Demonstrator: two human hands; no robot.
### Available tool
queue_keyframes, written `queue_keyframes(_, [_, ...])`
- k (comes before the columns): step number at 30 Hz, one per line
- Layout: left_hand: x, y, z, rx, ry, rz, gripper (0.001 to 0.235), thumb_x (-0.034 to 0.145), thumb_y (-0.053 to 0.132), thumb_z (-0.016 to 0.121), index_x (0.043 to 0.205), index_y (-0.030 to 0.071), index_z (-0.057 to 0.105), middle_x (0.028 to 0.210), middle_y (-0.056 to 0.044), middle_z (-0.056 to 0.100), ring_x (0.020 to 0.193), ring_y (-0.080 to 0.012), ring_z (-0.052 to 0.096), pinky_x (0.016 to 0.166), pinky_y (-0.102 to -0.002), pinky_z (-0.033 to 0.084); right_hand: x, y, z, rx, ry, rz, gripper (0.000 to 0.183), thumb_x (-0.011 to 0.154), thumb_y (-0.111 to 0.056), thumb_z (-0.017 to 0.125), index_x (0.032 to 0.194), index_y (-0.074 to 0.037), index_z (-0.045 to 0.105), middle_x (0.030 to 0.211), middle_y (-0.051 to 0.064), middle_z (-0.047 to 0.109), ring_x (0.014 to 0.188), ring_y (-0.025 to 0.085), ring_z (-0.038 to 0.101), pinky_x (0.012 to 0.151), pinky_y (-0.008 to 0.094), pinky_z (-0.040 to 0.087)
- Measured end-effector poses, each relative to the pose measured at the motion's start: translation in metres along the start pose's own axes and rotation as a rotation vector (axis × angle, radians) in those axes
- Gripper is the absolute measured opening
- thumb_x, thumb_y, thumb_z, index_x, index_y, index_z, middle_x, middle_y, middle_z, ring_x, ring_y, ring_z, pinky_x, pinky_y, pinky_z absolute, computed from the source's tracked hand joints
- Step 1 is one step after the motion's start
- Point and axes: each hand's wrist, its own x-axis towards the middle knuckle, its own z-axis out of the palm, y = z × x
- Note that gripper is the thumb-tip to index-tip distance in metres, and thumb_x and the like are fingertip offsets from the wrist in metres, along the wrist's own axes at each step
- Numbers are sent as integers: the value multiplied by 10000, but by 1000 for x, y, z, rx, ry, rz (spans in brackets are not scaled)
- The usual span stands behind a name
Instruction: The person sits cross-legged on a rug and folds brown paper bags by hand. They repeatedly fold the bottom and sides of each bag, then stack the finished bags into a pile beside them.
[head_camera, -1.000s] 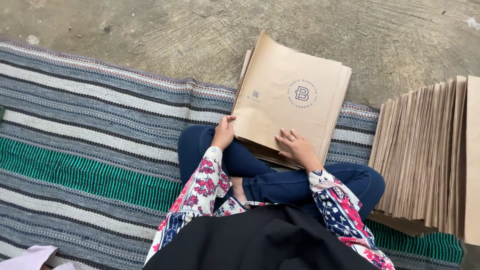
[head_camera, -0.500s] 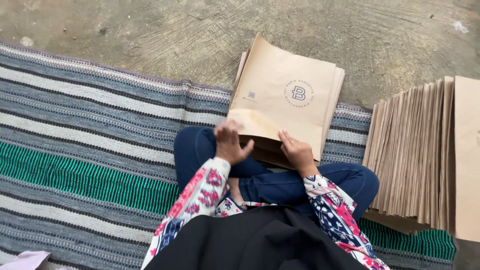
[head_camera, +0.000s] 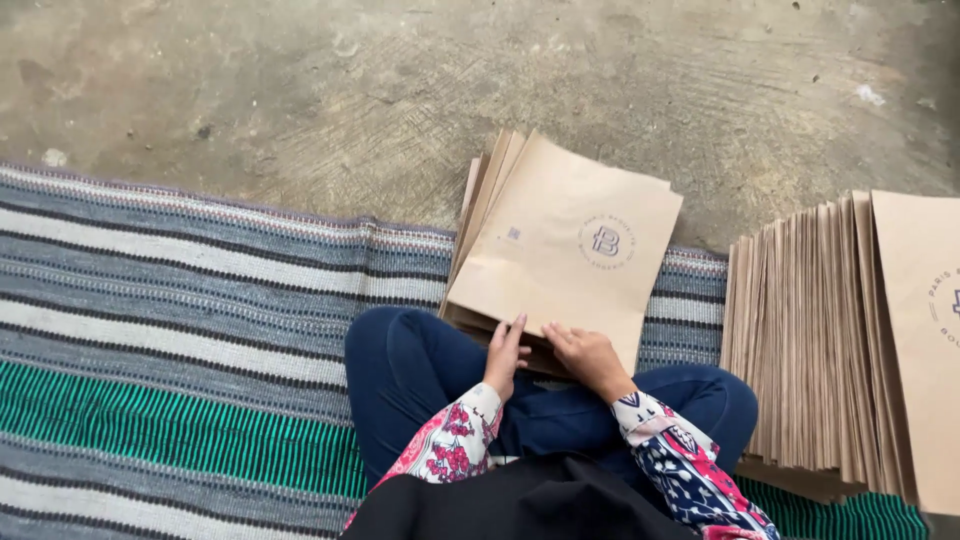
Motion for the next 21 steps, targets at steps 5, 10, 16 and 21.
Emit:
queue_keyframes(5, [10, 6, 5, -328, 50, -81, 651, 1003, 372, 670, 1428, -22, 374, 1424, -252, 462, 1219, -388, 563, 951, -432, 541, 23, 1, -21, 308, -333, 1, 341, 871, -269, 626, 1194, -188, 702, 1057, 53, 784, 790, 300, 741, 597, 415, 582])
queue_keyframes(10, [82, -112, -22, -321, 18, -12, 615, 1035, 280, 687, 1445, -55, 375, 1368, -227, 531, 1230, -392, 586, 1067, -555, 479, 83, 73, 5, 504, -778, 346, 342, 911, -519, 577, 1081, -281, 754, 1001, 110, 786, 993, 428, 709, 824, 528, 566])
queue_keyframes(16, [-1, -33, -11, -246, -74, 123, 316, 1014, 250, 620, 753, 71, 633, 745, -27, 660, 758, -112, 661, 731, -277, 546, 180, 199, 115, 731, -211, 642, 444, 966, -207, 467, 1378, -99, 594, 1340, 179, 643, 1247, 351, 586, 1076, 416, 406])
queue_keyframes(21, [-4, -34, -19, -203, -155, 133, 494, 1022, 283, 645, 578, 127, 493, 596, 39, 522, 604, -35, 512, 629, -239, 450, 256, 215, 80, 510, -423, 773, 468, 1028, -406, 471, 1368, -119, 617, 1368, 138, 563, 1228, 315, 562, 1108, 569, 306])
